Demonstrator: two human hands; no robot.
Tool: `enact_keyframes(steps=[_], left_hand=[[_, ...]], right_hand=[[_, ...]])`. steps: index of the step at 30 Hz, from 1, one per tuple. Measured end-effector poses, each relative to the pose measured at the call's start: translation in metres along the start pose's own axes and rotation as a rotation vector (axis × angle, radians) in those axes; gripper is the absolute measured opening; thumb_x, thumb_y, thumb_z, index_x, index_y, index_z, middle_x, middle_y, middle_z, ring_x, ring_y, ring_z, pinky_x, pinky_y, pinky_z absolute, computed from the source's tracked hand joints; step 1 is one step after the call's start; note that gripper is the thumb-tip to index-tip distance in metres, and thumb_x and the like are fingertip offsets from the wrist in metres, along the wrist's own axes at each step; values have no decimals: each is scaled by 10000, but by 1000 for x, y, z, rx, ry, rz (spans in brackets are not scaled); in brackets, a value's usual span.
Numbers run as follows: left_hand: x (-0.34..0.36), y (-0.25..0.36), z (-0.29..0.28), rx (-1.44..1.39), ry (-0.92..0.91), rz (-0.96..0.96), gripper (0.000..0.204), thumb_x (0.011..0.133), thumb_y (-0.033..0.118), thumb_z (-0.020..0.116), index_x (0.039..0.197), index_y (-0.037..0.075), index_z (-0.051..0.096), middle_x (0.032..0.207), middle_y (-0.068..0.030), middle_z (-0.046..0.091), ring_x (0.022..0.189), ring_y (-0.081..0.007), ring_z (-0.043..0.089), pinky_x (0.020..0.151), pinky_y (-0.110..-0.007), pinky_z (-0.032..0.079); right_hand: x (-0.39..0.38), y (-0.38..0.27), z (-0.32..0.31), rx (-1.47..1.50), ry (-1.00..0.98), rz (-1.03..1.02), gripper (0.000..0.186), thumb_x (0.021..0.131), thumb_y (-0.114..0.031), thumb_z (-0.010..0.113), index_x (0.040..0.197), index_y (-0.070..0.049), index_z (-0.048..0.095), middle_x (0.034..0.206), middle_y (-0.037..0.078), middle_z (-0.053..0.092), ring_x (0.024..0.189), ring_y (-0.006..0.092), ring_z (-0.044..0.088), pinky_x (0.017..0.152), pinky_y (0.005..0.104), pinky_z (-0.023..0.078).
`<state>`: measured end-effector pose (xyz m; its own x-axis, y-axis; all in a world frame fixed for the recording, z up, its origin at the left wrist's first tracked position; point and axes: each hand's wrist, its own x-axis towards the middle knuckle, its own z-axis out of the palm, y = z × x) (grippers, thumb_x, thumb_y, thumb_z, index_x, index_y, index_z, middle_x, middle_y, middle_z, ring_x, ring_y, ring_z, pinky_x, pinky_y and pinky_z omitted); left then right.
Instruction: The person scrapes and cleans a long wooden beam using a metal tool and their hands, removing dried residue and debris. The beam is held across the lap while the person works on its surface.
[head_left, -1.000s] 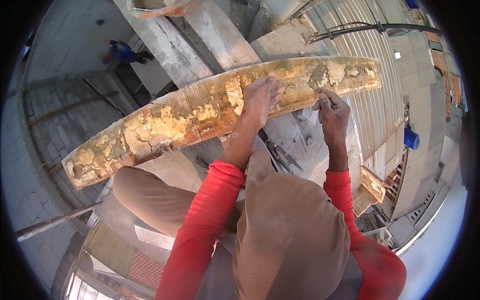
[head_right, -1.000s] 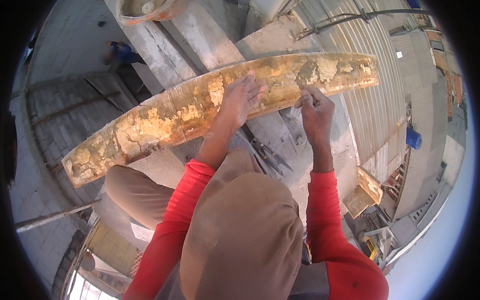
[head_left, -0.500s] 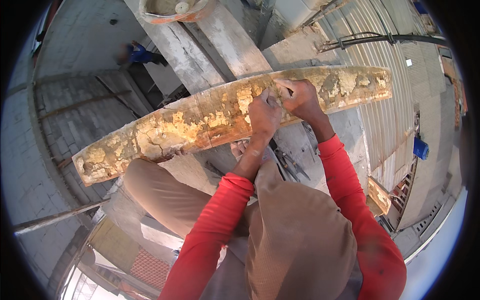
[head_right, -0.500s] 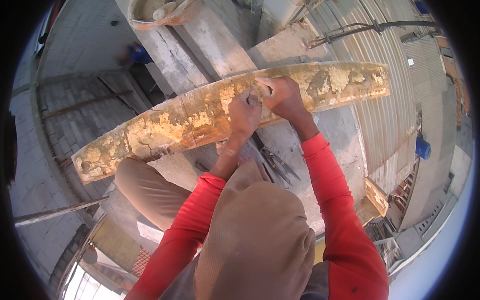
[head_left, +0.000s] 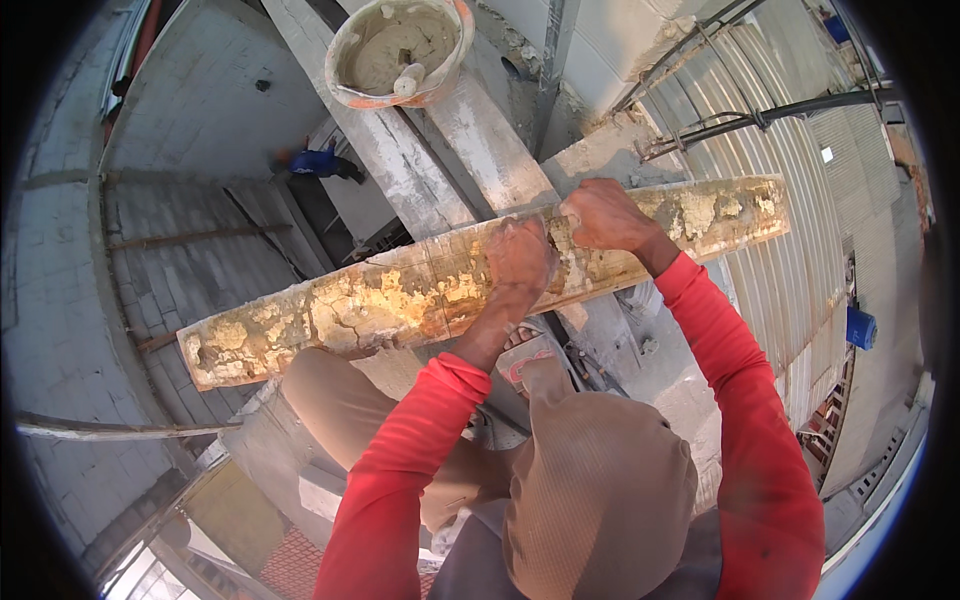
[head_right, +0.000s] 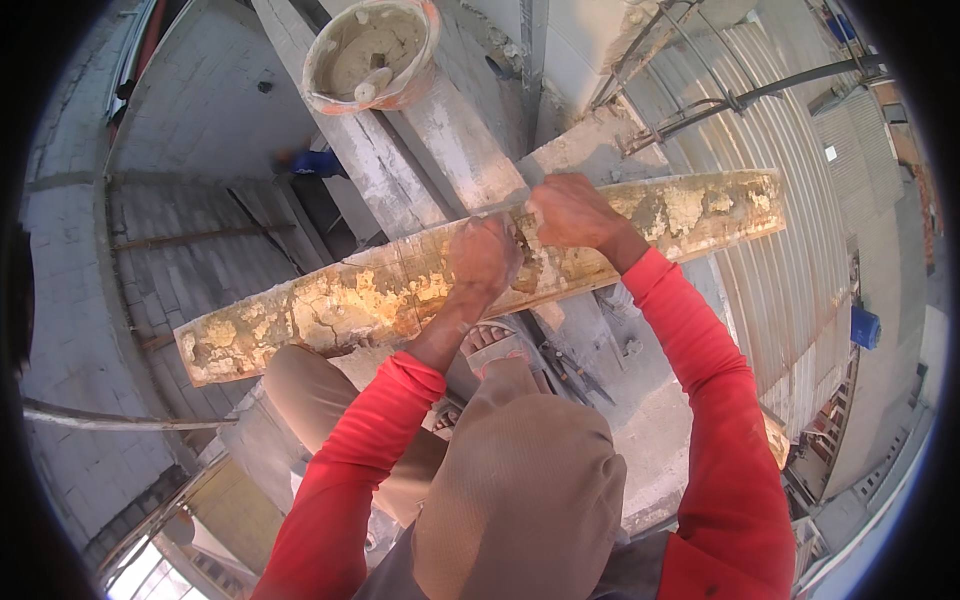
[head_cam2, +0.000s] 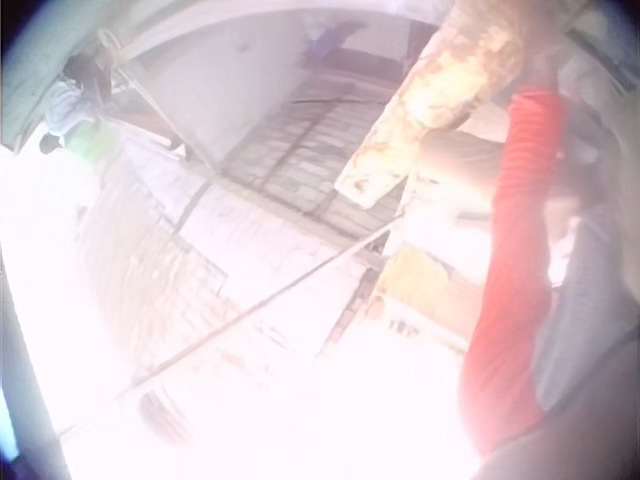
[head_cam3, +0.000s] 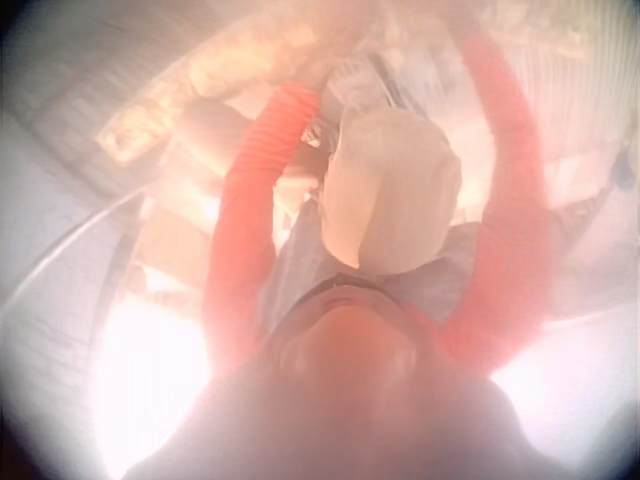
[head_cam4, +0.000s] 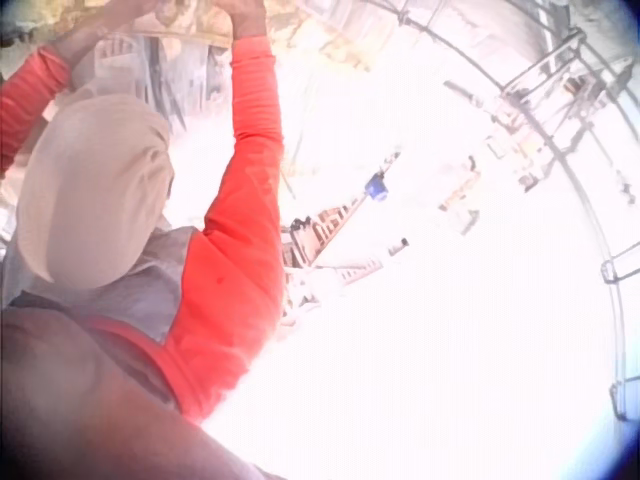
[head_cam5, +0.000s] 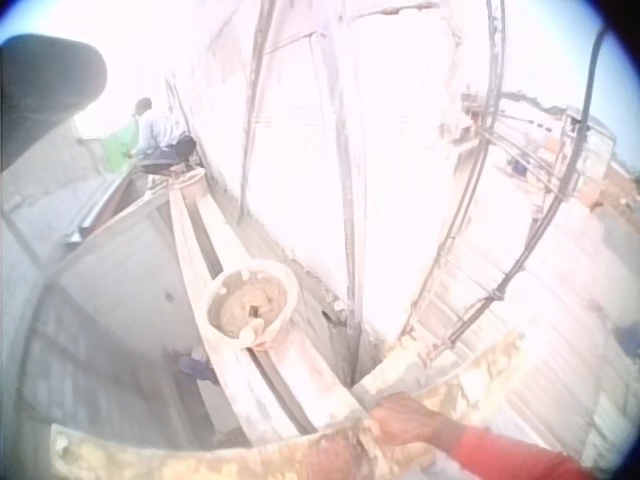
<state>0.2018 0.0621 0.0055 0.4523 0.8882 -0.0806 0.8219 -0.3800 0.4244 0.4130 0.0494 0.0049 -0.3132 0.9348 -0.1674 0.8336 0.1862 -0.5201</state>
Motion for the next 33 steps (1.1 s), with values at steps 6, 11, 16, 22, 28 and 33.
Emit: enact_keyframes(steps=[6,11,16,22,28,33], left_hand=[[14,-18,14,-774,-388,-475,159,1004,115,680,1038,-14,767,996,-186,793,979,-276,791,814,-398,654],[-1,-18,25,-1662,-377,-969,211,1121,68,559,1243,-79,647,1128,-158,751,1026,-251,777,829,-334,680],[-10,-24,40,-2040,-378,-1054,187,1137,62,541,1254,-69,604,1140,-141,728,982,-212,763,845,-337,680],[-14,-32,58,-2140,-406,-1003,151,1129,46,552,1178,-73,631,1092,-115,724,927,-176,746,834,-310,677],[-18,-22,54,-2268,-263,-1057,147,1111,14,561,1192,-70,651,1103,-91,720,935,-149,732,835,-267,671],[-23,-11,64,-2398,-141,-1103,152,1114,23,563,1215,-41,656,1100,-70,716,930,-132,720,817,-238,662]], right_hand=[[-13,5,23,77,69,138,337,765,-133,743,1085,-44,801,1028,224,745,1056,444,677,952,544,528],[-30,-3,55,287,315,120,373,815,-102,710,1163,-18,815,1081,242,775,1037,446,708,965,500,560],[-38,-10,38,564,162,228,413,913,-166,747,1279,24,775,1237,271,770,1092,364,767,982,402,579],[-30,-1,11,682,42,207,426,944,-251,814,1247,47,787,1161,258,805,978,240,784,913,355,586],[-18,-4,7,692,74,282,409,932,-290,863,1167,41,820,1063,203,837,916,159,755,854,336,586],[-18,-13,19,785,180,327,375,929,-286,880,1106,41,837,935,117,828,886,91,698,814,304,574]])
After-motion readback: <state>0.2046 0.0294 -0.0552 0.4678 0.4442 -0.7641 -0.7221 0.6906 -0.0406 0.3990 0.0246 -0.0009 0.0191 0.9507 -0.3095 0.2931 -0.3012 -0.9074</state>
